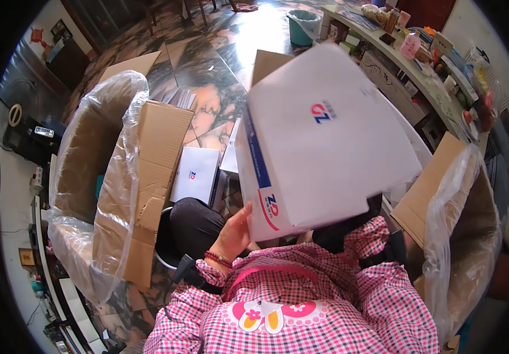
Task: Unpacking N95 masks from a large shipping box and organizing them into smaller white boxes.
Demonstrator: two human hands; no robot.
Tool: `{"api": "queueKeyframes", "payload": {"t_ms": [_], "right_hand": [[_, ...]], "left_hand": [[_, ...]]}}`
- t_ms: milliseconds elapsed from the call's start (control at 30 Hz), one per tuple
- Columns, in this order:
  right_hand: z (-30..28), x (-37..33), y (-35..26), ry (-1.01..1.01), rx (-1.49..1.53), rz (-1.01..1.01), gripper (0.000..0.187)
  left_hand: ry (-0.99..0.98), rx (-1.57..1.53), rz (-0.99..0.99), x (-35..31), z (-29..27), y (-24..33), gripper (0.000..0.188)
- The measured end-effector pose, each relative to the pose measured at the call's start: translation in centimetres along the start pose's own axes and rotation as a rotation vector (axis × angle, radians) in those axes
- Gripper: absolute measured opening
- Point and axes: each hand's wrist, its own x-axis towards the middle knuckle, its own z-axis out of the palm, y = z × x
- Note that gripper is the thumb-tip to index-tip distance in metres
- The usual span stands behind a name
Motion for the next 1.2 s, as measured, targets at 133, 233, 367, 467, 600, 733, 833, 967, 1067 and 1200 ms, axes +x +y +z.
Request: {"api": "queueKeyframes", "payload": {"t_ms": [133, 233, 367, 467, 600, 733, 833, 967, 1067, 1200], "right_hand": [[0.9, 0.8, 1.4, -0.013, 0.007, 0.015, 0.049], [1.6, -0.4, 3.1, -0.008, 0.042, 0.045, 0.050], [2.3, -1.3, 4.9, 0.001, 0.077, 0.063, 0.050], [2.1, -1.2, 5.6, 0.005, 0.096, 0.069, 0.050], [1.6, -2.0, 5.1, 0.012, 0.201, 0.080, 0.051], [1.9, -3.7, 3.9, 0.052, 0.434, 0.088, 0.051], [-1.6, -0.7, 7.2, 0.056, -0.027, 0.104, 0.056], [1.3, -3.3, 5.8, 0.058, -0.061, 0.153, 0.058], [0.4, -2.0, 8.6, 0.033, -0.252, -0.140, 0.062], [-0.7, -0.7, 9.4, 0.072, -0.180, -0.129, 0.064]], "left_hand": [[-0.189, -0.118, -0.003, -0.2, 1.1, -0.7, 0.055], [-0.138, -0.167, 0.099, 0.1, 1.6, -0.8, 0.051], [-0.183, -0.346, 0.108, 1.0, -0.2, -1.4, 0.051], [-0.257, -0.417, 0.151, 0.7, -0.4, -1.6, 0.051], [-0.180, -0.346, 0.217, 0.6, -0.9, 0.0, 0.051], [-0.116, -0.095, 0.250, 1.2, 0.1, 1.6, 0.058], [-0.022, 0.018, 0.294, 2.4, 1.1, 1.1, 0.068], [0.047, 0.206, 0.438, 3.2, 2.4, 0.1, 0.048], [0.214, 0.352, 0.373, 4.1, 1.1, -0.4, 0.036], [0.133, 0.359, 0.350, 4.4, 2.3, -0.9, 0.030]]}}
